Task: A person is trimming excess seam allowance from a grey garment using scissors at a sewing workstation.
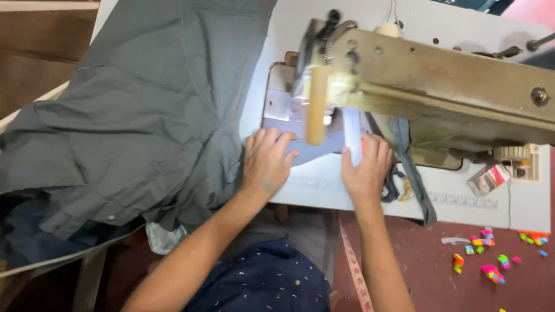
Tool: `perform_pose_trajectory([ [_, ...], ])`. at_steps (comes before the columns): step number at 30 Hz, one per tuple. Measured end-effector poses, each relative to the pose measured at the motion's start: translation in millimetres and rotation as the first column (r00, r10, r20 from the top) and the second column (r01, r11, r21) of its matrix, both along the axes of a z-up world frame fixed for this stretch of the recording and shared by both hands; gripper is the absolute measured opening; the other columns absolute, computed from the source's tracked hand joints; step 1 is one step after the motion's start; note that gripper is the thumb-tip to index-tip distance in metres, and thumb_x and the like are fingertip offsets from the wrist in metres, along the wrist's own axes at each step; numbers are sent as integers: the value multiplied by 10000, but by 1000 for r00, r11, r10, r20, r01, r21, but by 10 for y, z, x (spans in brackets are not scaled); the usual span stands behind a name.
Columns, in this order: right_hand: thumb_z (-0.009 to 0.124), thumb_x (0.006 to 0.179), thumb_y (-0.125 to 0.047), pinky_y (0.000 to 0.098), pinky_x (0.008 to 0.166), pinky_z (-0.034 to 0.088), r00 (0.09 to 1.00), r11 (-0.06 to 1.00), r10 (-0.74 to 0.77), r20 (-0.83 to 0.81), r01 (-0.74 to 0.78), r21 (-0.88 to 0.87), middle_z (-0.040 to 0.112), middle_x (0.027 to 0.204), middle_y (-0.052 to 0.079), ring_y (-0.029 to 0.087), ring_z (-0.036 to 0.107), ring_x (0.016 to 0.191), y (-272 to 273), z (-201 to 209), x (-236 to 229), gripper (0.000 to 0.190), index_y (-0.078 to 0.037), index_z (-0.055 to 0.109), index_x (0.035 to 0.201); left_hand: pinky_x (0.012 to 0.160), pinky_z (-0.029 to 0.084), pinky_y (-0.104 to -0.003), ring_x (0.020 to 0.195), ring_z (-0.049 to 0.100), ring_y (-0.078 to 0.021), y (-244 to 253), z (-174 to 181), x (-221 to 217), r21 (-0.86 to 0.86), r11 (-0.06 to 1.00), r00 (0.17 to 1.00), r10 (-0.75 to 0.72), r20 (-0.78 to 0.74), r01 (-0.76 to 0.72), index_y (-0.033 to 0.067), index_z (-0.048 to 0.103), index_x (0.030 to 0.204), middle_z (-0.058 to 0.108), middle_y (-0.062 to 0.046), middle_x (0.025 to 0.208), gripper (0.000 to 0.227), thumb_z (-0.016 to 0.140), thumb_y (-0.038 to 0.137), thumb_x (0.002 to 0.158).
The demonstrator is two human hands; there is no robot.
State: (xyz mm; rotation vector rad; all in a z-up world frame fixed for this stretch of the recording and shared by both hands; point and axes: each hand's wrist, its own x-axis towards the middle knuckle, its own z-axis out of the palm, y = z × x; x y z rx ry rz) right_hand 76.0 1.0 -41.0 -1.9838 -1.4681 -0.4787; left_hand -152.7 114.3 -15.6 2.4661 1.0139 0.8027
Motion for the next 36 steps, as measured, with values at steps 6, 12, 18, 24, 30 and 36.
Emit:
perform_pose_trajectory([
  [6, 814, 833, -220, 504, 805, 466, 976, 992, -126, 179, 124, 22, 587, 1108, 168, 416, 593, 920, -26, -27, -58, 416, -44, 639, 1167, 814, 500, -468, 933, 638, -317, 178, -64, -129, -266, 963, 997, -63, -54, 47, 165, 596, 911, 600, -68, 871, 99, 659, 238, 888],
  [12, 825, 855, -225, 489, 794, 461, 943, 973, -230, 241, 223, 57, 595, 1147, 155, 403, 588, 945, -127, -254, 139, 412, -29, 616, 1152, 738, 564, -534, 880, 740, -410, 451, 101, -276, -595, 782, 979, -200, 44, 187, 183, 568, 951, 727, -109, 850, 145, 667, 230, 856],
  [18, 735, 1002, -251, 477, 884, 392, 943, 999, -17, 332, 0, 49, 600, 1120, 175, 413, 577, 1031, -28, 202, -355, 273, -52, 689, 1183, 856, 558, -521, 1015, 718, -425, 587, 145, -318, -696, 661, 960, -197, 198, 279, 179, 578, 1117, 736, -150, 993, 291, 700, 194, 853],
  [24, 833, 871, -338, 477, 1014, 393, 936, 936, 351, 18, -351, -29, 638, 1319, 118, 356, 575, 1211, 245, 242, -989, 437, -137, 686, 1231, 872, 556, -520, 1010, 720, -415, 612, 105, -296, -689, 648, 946, -215, 243, 324, 206, 615, 1144, 760, -150, 995, 317, 722, 222, 846],
  [30, 769, 898, -475, 421, 948, 399, 979, 970, 202, -21, -203, -137, 646, 1213, 39, 280, 591, 1103, 71, 176, -793, 437, -198, 687, 1225, 878, 573, -506, 1052, 716, -403, 436, 158, -397, -613, 764, 979, -177, 98, 200, 179, 594, 1188, 751, -179, 1029, 383, 753, 163, 840],
  [36, 658, 1020, -72, 504, 872, 515, 992, 960, -121, -29, 110, -259, 613, 1155, 204, 452, 631, 999, -365, 197, 250, 267, -65, 686, 1285, 823, 583, -484, 960, 735, -363, 271, 160, -285, -555, 829, 992, 7, 124, 63, 175, 655, 1098, 768, -127, 922, 151, 652, 181, 947],
])
